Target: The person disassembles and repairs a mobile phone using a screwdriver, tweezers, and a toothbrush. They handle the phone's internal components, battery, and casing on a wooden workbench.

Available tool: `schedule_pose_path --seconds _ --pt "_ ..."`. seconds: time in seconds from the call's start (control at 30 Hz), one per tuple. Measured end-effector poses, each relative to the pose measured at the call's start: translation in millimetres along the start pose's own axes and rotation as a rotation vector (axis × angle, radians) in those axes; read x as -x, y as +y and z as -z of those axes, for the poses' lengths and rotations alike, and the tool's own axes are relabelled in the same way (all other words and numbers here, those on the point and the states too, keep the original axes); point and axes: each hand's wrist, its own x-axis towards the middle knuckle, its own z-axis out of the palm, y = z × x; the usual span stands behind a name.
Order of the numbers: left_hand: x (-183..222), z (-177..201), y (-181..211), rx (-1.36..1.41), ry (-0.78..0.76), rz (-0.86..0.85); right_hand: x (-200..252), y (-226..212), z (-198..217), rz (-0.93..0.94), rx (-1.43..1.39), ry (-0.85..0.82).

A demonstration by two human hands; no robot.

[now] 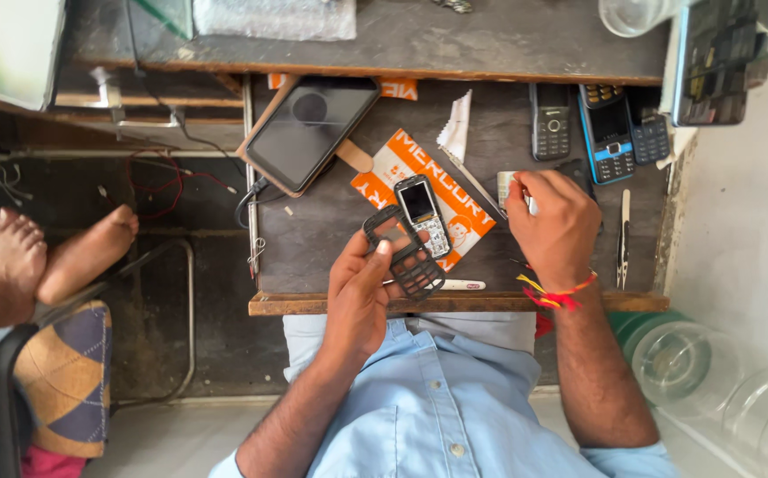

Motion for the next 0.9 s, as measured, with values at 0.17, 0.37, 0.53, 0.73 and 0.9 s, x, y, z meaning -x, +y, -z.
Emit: schedule_pose_path --seconds 0.17,0.37,0.53,0.73,0.9 --pt "-5.3 1.2 -1.7 0.016 -0.001 0.003 4.2 -12.7 1.4 0.084 -0.037 -0.052" --pt "-5.4 -2.6 0.8 0.014 -0.002 0.007 4.7 -5.0 -12.5 0.042 0.031 -0.013" --pt "-5.7 -1.3 2.7 0.008 -0.017 -0.016 3.1 7.3 -7.1 -0.032 -0.204 -0.037" --pt "-5.7 -1.4 4.5 0.000 -0.023 -0.060 19.9 -11.3 31.2 -0.389 -0.898 -0.024" --pt "-2.7 -11.2 0.9 0.013 -0.057 -0.111 48.5 -59.3 31.5 -0.517 -1.168 -0.205"
